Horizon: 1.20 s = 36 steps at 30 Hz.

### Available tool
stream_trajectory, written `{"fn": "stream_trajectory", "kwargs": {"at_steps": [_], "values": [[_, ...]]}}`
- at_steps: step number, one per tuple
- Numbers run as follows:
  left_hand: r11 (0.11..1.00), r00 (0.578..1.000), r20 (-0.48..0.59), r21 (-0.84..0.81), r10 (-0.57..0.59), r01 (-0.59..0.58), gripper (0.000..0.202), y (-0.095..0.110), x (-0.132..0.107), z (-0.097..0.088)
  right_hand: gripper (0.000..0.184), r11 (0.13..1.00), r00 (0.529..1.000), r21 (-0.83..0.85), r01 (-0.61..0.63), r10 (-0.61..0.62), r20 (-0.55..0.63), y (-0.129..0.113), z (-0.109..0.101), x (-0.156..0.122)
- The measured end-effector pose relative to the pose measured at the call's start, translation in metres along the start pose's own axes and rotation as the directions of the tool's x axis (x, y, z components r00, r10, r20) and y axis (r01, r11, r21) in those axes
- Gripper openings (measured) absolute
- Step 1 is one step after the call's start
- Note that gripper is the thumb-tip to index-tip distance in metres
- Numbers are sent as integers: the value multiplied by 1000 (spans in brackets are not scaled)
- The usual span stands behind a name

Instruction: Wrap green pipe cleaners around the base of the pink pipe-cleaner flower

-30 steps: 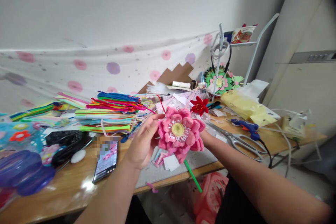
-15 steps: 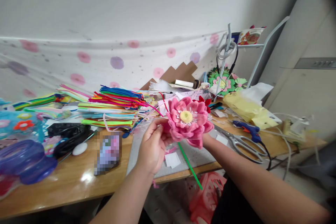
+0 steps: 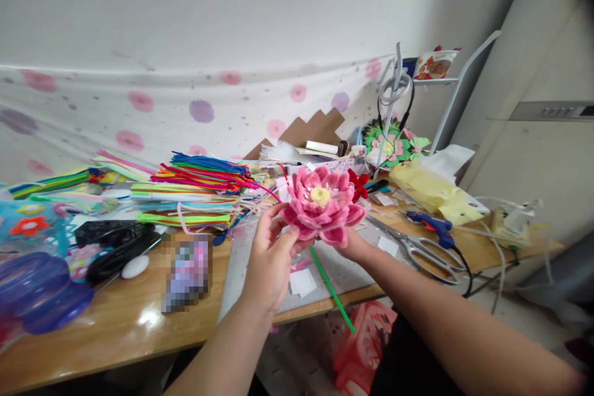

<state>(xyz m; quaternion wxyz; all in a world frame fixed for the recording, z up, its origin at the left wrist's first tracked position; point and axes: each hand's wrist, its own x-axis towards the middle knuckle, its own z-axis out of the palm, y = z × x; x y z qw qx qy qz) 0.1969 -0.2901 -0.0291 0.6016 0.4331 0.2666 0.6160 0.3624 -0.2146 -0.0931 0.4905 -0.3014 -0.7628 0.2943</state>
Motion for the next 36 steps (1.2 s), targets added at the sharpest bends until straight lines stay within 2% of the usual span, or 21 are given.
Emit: {"fn": "stream_trajectory", "kwargs": {"at_steps": [5,8,10,13,17,19,22,25,28,31,34,36], "values": [[991,1000,13,-130,-10,12,48,-4,1,8,38,970,987,180,-163,161,22,5,12,-13],[988,1000,11,-155,0,2,56,-7,-1,12,41,939,975,261,-224,216,59,3,18,-13],[994,1000,15,-104,23,-21,55,-5,-2,13,41,922,969,297,-248,239,67,0,19,-13],[994,998,34,95,45,-48,53,5,2,8,41,901,959,328,-282,272,79,-1,16,-13],[938,1000,5,345,30,-30,45,26,21,-1,39,872,943,359,-331,317,100,1,11,-13],[921,1000,2,389,-10,8,34,32,29,-1,37,857,935,376,-353,336,112,-1,9,-13],[937,999,13,350,-31,24,24,32,34,3,35,835,926,402,-376,351,139,-9,8,-12],[960,998,30,275,54,-60,17,24,32,4,34,816,922,430,-386,347,169,-17,8,-12],[936,985,66,305,161,-174,14,14,28,0,34,790,920,470,-393,338,201,-20,9,-13],[918,977,101,335,189,-212,14,6,25,-4,34,762,919,513,-394,328,218,-21,10,-13],[908,972,108,347,211,-236,14,6,24,-5,33,748,921,536,-391,315,232,-22,9,-14],[868,957,143,403,253,-289,16,12,25,-6,32,744,921,543,-390,304,245,-24,8,-14]]}}
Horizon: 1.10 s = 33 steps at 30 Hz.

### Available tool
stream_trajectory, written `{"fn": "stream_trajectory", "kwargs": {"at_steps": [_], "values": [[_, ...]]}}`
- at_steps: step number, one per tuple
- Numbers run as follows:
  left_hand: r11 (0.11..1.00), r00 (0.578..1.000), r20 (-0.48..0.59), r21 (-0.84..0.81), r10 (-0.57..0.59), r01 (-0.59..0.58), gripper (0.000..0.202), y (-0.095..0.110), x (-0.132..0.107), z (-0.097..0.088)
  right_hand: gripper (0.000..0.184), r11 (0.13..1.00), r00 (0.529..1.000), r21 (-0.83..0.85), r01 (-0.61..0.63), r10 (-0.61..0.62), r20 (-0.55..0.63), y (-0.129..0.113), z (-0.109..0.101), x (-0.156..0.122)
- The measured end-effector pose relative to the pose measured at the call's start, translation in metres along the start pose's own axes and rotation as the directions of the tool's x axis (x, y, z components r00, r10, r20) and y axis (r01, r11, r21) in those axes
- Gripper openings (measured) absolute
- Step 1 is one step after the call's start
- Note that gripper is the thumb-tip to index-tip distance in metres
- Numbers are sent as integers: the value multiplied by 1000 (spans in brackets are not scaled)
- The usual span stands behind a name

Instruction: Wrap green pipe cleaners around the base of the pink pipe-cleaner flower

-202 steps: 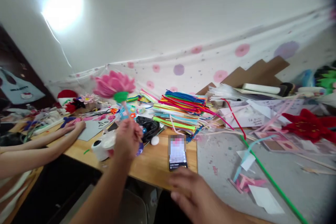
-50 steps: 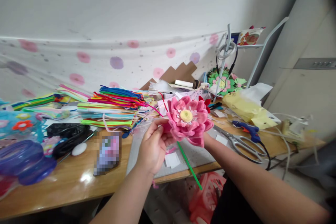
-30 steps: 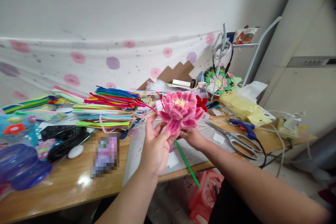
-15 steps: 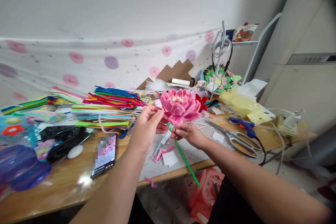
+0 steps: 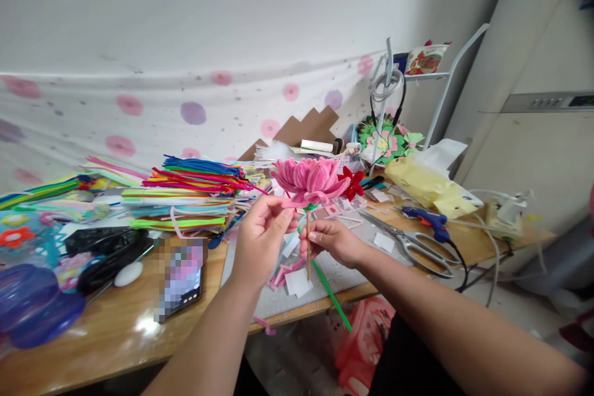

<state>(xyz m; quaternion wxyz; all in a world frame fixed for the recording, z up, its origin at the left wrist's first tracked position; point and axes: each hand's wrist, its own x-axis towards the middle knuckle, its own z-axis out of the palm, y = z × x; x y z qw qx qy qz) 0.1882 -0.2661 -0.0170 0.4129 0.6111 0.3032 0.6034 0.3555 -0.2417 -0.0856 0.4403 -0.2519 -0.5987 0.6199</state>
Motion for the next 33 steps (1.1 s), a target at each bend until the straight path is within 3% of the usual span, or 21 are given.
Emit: {"fn": "stream_trajectory", "kwargs": {"at_steps": [6,10,13,18,23,26,28,31,33], "values": [[928,965,-90,308,246,-208,39,6,25,-26,30,1000,999,25,17,-18,48,-9,-3,-4],[838,957,87,464,278,-286,50,4,37,-31,29,1000,994,24,10,-13,105,-11,-11,-6],[800,932,146,480,331,-360,39,5,36,-26,28,999,992,31,8,-12,123,-9,-13,-7],[802,918,76,462,389,-378,18,5,19,-14,27,999,993,50,15,-21,119,-6,-9,-7],[681,826,211,480,522,-553,22,3,2,-5,28,998,992,68,17,-25,122,-5,-6,-7],[678,799,282,425,531,-600,26,9,0,-5,28,997,991,79,9,-19,133,-4,-7,-8],[740,824,232,363,516,-566,25,15,2,-10,28,996,988,86,-6,-8,154,-4,-7,-8],[853,873,-83,274,481,-444,22,21,13,-20,28,994,981,110,-26,4,194,-5,-7,-9],[879,883,-171,290,437,-379,21,21,23,-28,28,990,977,134,-36,7,212,-5,-7,-10]]}}
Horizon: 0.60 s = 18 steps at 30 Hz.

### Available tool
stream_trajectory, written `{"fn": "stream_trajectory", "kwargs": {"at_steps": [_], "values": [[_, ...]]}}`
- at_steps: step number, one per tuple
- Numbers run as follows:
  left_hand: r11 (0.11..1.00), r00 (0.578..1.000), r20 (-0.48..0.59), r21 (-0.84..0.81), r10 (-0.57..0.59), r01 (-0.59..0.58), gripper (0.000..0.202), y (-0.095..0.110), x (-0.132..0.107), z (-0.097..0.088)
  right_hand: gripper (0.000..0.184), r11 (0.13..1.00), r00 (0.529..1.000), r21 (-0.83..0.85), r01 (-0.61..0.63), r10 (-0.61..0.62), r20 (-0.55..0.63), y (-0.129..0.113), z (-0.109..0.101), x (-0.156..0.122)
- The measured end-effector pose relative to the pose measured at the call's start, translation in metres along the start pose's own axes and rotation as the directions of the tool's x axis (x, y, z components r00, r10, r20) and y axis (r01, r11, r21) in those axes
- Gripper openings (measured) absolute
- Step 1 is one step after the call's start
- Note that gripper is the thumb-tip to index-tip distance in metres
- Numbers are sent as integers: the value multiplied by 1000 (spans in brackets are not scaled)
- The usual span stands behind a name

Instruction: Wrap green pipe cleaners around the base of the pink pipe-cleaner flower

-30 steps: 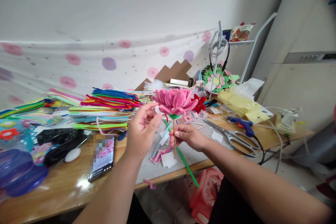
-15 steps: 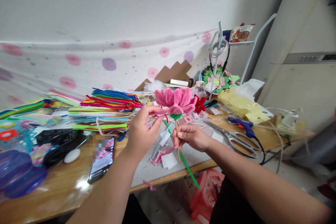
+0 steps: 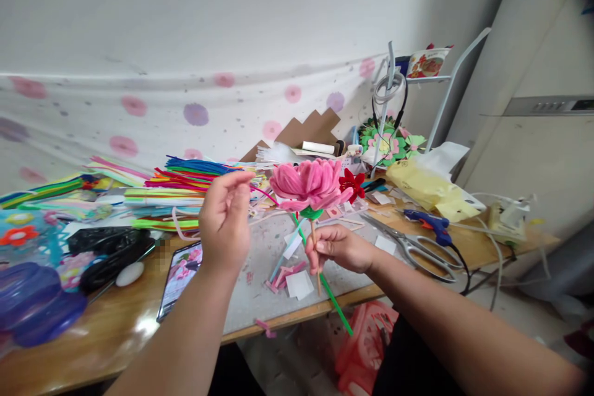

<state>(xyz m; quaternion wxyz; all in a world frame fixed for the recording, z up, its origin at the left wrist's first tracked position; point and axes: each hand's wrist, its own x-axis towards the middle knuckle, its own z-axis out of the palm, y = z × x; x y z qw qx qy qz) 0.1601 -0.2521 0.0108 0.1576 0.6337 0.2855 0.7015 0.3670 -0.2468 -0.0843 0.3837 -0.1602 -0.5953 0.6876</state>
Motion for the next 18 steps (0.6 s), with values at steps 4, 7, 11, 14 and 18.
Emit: {"fn": "stream_trajectory", "kwargs": {"at_steps": [4,7,11,14,18], "values": [[988,966,258,152,-13,-27,24,-11,9,-1,28,999,1000,52,-1,0,16,1,0,1],[962,967,223,213,121,-170,20,-8,5,2,26,994,999,99,36,-35,-13,2,3,2],[884,928,227,302,297,-357,19,6,-8,6,21,979,991,171,113,-98,-90,7,14,5],[796,855,311,331,416,-507,17,12,-17,7,18,967,988,219,129,-106,-115,13,24,6],[739,807,330,333,490,-585,20,13,-25,8,18,959,989,258,121,-96,-108,18,31,5]]}}
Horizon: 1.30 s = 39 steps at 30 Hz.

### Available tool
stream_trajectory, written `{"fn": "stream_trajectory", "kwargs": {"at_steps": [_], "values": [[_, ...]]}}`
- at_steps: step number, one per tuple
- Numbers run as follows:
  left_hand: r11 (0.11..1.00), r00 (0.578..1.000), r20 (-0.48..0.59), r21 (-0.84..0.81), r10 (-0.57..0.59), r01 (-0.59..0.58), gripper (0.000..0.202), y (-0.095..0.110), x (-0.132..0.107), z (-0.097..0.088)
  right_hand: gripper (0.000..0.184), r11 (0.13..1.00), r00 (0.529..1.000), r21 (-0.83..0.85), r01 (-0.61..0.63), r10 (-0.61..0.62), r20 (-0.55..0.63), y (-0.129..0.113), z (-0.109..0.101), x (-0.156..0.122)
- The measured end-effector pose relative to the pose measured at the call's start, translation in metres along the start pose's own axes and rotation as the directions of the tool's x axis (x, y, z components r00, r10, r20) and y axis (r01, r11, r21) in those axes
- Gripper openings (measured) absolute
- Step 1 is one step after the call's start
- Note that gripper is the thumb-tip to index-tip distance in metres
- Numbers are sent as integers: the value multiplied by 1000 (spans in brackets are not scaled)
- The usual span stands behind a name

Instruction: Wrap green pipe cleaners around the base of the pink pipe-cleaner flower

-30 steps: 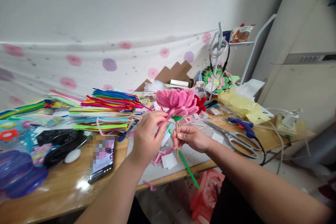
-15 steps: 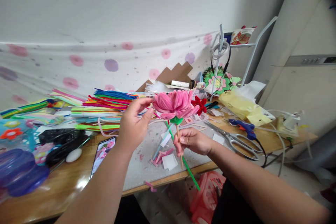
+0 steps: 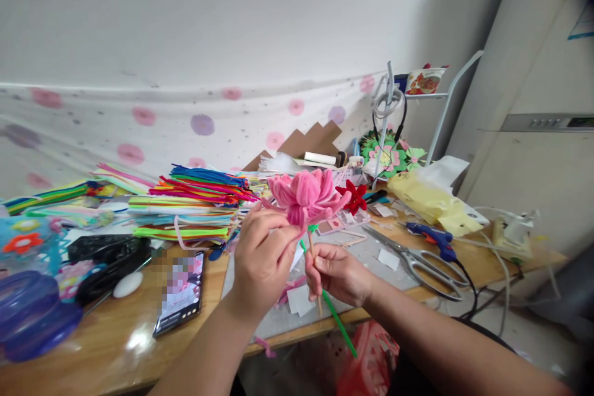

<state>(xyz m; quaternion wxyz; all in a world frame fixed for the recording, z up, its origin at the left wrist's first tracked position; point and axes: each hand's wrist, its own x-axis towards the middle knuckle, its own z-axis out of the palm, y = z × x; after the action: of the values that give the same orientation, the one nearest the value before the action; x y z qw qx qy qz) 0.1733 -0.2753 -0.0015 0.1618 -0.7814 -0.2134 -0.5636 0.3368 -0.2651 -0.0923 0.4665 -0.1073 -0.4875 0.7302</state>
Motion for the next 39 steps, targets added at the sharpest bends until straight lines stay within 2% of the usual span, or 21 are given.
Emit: {"fn": "stream_trajectory", "kwargs": {"at_steps": [4,8,10,14,17,20,22,28,30,33,37,39], "values": [[1000,1000,-12,-24,9,-10,30,0,-1,-8,18,1000,1000,28,6,-6,-18,-4,-1,2],[982,997,-75,-187,13,-27,45,-10,1,-24,21,997,1000,72,-11,13,-26,-13,-4,2],[977,998,-57,-211,15,-27,47,-17,4,-30,21,995,999,89,-44,45,-9,-17,-4,0],[996,999,12,-74,52,-51,46,-24,10,-35,18,992,997,102,-77,76,13,-19,-3,-3],[997,999,28,-74,36,-34,41,-22,12,-34,17,991,997,113,-78,77,17,-17,-1,-2],[996,997,82,-94,5,2,28,-15,9,-29,16,990,998,127,-69,67,15,-15,4,-2],[996,997,76,-82,-18,24,22,-8,5,-24,16,988,998,144,-61,60,9,-12,7,-3],[1000,998,59,26,-15,13,26,14,-4,-17,17,979,998,193,-62,62,7,-8,10,-3],[1000,997,72,29,-1,-1,33,12,-2,-23,17,977,997,197,-77,75,19,-9,8,-3],[999,998,48,-4,40,-40,54,-1,5,-36,17,975,995,201,-98,91,40,-13,3,-5],[994,994,108,102,14,-25,39,-15,11,-41,17,971,992,208,-117,106,64,-15,1,-7],[990,997,78,140,-20,9,28,-12,9,-37,18,969,992,215,-118,106,67,-13,2,-8]]}}
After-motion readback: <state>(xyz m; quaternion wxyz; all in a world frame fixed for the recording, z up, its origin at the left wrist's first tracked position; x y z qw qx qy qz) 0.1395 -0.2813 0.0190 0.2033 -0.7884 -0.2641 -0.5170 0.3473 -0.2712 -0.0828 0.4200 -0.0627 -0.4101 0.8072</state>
